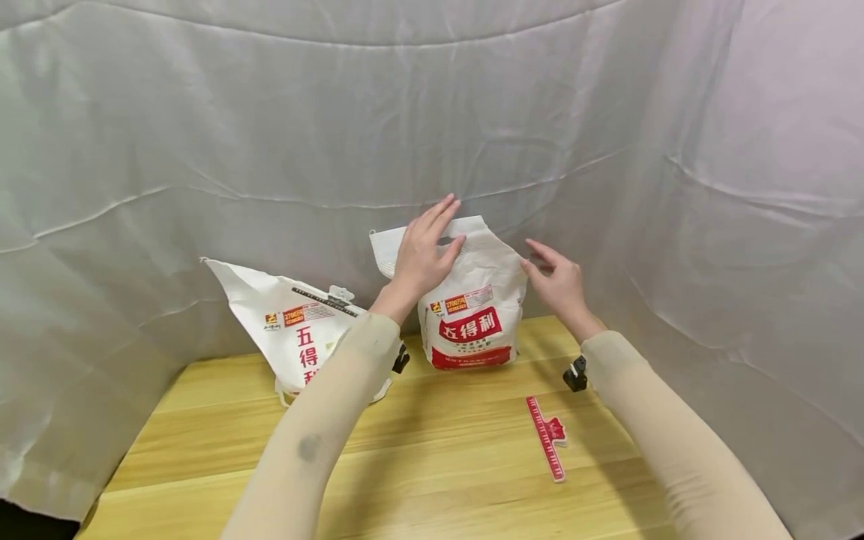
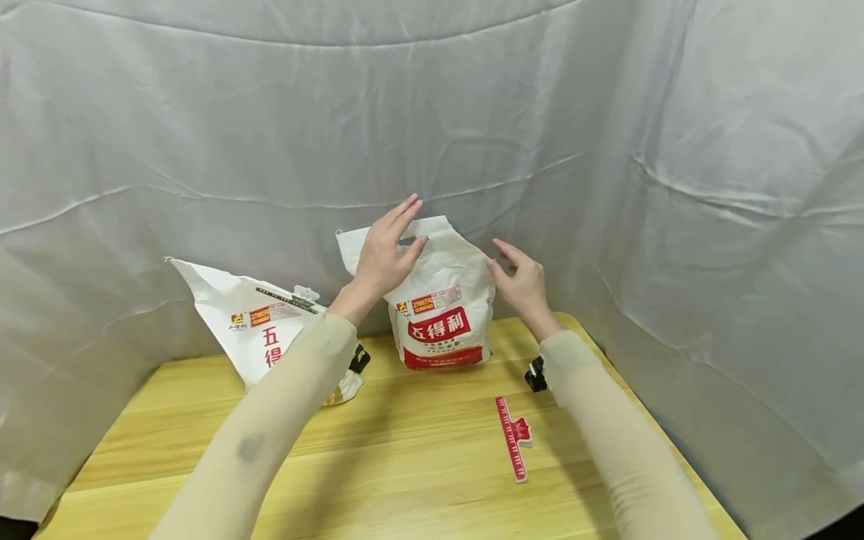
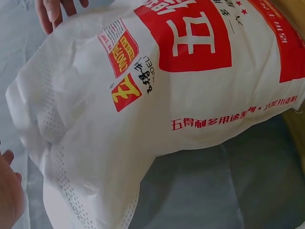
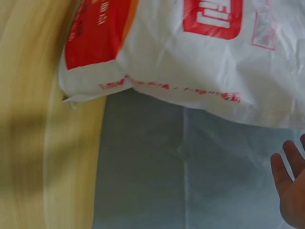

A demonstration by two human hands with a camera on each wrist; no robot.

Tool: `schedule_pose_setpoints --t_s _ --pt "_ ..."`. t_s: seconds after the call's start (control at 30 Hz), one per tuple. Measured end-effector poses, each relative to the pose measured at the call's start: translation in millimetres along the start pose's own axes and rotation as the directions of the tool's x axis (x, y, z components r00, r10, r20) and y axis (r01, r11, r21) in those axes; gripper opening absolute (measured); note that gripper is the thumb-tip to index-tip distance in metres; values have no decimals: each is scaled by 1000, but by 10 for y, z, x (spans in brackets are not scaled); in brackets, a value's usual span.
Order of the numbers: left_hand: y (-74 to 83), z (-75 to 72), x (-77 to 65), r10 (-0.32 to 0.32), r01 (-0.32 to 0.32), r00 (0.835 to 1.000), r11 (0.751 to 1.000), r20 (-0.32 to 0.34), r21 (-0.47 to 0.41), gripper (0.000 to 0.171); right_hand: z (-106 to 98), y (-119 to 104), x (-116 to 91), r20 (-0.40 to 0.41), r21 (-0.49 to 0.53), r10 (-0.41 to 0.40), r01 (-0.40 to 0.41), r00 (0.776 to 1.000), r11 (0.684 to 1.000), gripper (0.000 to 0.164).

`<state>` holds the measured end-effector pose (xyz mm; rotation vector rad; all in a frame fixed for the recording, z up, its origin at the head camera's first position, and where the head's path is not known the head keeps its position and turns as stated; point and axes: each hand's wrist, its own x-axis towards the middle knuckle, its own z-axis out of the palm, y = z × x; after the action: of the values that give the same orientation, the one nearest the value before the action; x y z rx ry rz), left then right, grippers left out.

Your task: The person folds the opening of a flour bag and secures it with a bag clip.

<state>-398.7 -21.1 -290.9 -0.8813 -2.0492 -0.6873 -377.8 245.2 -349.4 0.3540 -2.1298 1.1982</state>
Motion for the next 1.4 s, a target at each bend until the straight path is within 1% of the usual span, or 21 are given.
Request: schedule_pose_setpoints --t_s 0.13,0.2,0.37,0.43,0.5,0.7,0.8,0.97,1.17,1.4 --pt "-5 42 57 -37 35 997 999 74 30 59 13 60 -6 79 -19 38 -37 996 999 43" --pt "-3 60 82 -55 51 993 998 105 42 59 25 86 -14 106 -23 56 -54 993 998 44" --pt "-10 114 128 -82 69 981 994 174 79 59 57 116 -39 127 -36 77 -73 989 997 45" --pt "-14 128 129 -85 69 979 993 186 94 59 76 115 -44 132 -35 80 -76 988 997 44" --pt "-17 142 122 -89 70 979 992 185 105 59 96 103 -50 138 -30 87 -83 987 996 44" --pt "-20 178 80 -81 64 988 989 131 131 55 138 82 -75 149 -37 101 -96 984 995 44" --pt "-16 191 64 -62 51 994 991 91 122 52 150 77 -88 135 -39 97 -92 986 995 42" --pt "-4 200 38 -36 35 999 996 14 79 45 157 72 -110 118 -46 89 -85 989 995 38" --pt "-14 220 3 -14 16 998 999 -57 41 30 176 73 -141 111 -31 82 -79 990 996 34" --pt "-28 239 -51 18 -18 991 1000 -135 4 13 198 70 -182 83 -26 50 -48 995 998 28"
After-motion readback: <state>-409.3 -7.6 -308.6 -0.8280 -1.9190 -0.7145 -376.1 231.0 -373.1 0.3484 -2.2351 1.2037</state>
